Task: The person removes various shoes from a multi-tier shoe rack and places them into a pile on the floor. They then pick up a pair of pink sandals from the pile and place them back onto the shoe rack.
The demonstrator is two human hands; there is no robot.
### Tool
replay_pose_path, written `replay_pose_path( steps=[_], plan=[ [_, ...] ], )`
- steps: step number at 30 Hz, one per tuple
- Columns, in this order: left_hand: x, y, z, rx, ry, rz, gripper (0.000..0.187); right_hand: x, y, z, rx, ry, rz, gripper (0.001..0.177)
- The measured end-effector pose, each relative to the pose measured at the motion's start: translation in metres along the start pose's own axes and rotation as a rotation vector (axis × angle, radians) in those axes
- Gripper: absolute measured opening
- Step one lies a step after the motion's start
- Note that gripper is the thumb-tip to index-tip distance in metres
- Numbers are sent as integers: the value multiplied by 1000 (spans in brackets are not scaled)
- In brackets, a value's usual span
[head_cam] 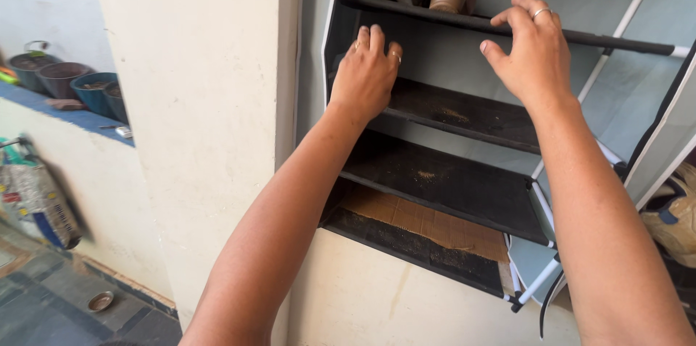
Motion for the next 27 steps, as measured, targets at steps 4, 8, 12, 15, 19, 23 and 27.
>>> replay_pose_path(
  steps=[4, 8, 12, 15, 19, 23, 27],
  plan=[
    [16, 16, 16, -14, -14, -93, 46, 1, 1, 5, 33, 9, -75, 34],
    [17, 39, 33, -27, -115, -163, 62, 3, 5, 22, 58, -2, -147, 37],
    [27, 61, 53, -60, -110, -298, 84, 27, -3, 41, 170, 35, -154, 48],
    [39, 71, 67, -87, -161, -444, 98, 45, -10, 52, 136, -16, -121, 60],
    [46, 75, 82, -53, -334, -616, 104, 74, -28, 62, 260, 8, 10, 81],
    [59, 80, 96, -74, -352, -743, 105, 86, -32, 68, 328, 27, 21, 90],
    [78, 85, 112, -102, -268, -848, 105, 97, -35, 80, 342, 75, -43, 96]
  ],
)
Point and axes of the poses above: each hand's wrist, its own z-axis towards the middle knuckle, its own x-axis out of the palm, y = z × x, the point moved 9 cm from there along z, towards the middle knuckle, and after that the axes turned 1 degree about z, right-handed, at the moved point
